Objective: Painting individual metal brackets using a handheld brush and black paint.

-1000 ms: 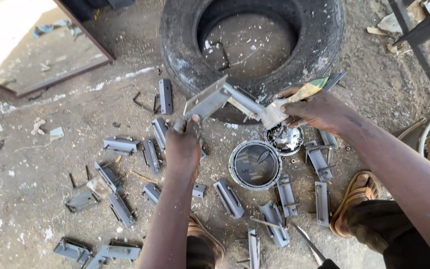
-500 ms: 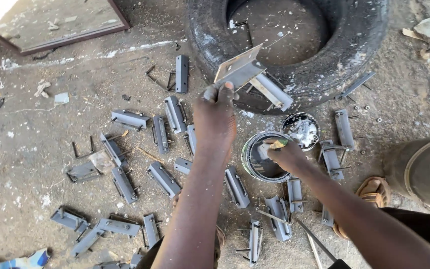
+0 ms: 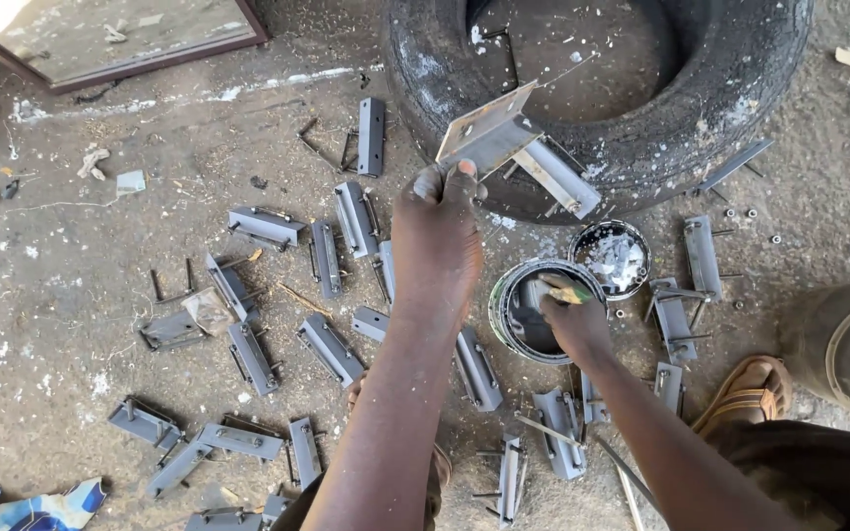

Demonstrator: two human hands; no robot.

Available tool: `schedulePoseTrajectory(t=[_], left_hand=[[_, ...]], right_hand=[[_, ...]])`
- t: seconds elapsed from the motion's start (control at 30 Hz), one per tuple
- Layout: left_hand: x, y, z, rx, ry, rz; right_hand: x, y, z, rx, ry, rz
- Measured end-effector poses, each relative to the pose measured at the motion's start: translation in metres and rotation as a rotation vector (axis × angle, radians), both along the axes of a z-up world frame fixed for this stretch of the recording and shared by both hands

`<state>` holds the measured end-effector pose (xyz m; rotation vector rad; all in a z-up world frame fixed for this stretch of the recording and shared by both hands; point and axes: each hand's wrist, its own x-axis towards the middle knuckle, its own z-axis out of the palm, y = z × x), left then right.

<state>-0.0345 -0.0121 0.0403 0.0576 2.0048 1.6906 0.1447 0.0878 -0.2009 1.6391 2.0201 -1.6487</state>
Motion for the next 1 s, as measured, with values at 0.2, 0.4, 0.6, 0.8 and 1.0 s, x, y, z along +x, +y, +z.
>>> schedulePoseTrajectory(t=[0.2, 0.4, 0.6, 0.8, 1.0], left_hand=[[0.009, 0.002, 0.003, 0.016, 0.007, -0.017], [0.022, 0.001, 0.022, -0.036, -0.068, -0.077], [0.023, 0.003, -0.019, -0.061, -0.018, -0.138], [0.035, 0.009, -0.018, -0.084, -0.109, -0.158], [0.041, 0.013, -0.012, -0.112, -0.127, -0.208]], right_hand=[[0.015, 0.013, 0.057, -0.125, 0.154, -0.125], [0.013, 0.09, 0.052, -0.231, 0.453, -0.295], [0.016, 0.127, 0.179, -0.243, 0.677, -0.285], [0.01, 0.107, 0.246, -0.454, 0.738, -0.282], [-0.004, 0.117, 0.229, -0.485, 0.82, -0.233]])
